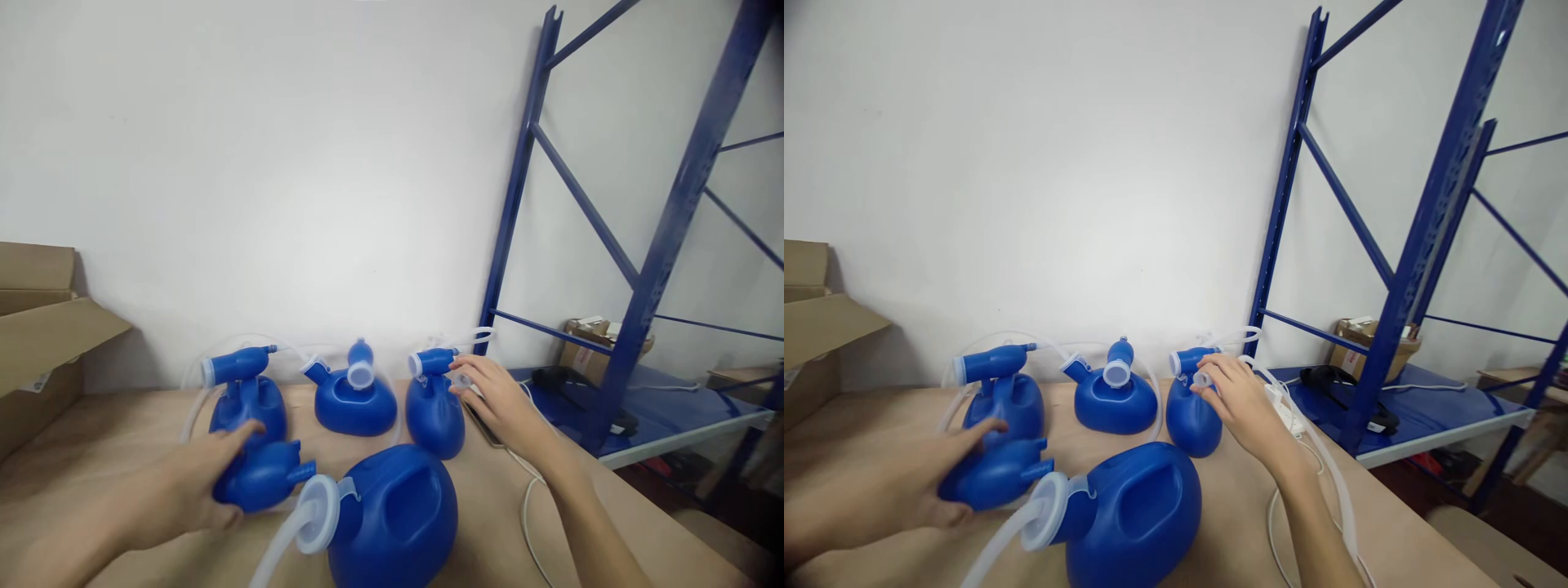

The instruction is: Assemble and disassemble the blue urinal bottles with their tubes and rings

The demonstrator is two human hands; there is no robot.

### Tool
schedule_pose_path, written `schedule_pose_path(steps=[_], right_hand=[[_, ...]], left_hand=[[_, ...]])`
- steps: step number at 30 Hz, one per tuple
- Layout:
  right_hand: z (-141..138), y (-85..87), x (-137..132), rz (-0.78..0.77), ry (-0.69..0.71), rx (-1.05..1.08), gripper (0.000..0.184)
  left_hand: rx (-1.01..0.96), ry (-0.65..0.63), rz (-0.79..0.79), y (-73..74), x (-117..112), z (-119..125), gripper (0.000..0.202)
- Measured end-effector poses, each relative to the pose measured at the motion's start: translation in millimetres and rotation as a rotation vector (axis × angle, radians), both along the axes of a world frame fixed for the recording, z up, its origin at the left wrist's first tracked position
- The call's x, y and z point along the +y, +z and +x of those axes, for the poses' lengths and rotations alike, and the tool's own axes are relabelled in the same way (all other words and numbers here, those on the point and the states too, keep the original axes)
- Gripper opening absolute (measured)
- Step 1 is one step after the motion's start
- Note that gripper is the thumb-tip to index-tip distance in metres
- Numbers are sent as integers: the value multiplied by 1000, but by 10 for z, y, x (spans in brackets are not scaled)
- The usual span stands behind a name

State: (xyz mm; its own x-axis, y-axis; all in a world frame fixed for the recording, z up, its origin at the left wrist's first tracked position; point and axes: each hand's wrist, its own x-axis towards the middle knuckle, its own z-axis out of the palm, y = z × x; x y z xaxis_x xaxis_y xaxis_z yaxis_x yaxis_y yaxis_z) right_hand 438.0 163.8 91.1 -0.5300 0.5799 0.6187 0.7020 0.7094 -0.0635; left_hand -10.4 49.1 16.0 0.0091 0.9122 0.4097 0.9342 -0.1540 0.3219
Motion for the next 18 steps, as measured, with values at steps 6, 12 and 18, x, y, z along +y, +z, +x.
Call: schedule_pose_path(steps=[6,12,18], right_hand=[[-224,81,-252,229,90,48,24],[-464,-22,-340,573,-50,-209,47],[-661,-53,-621,569,-4,-278,53]], left_hand=[[85,-38,202,763,-360,46,57],[96,-181,412,679,-443,545,59],[173,-206,548,610,-430,809,69]])
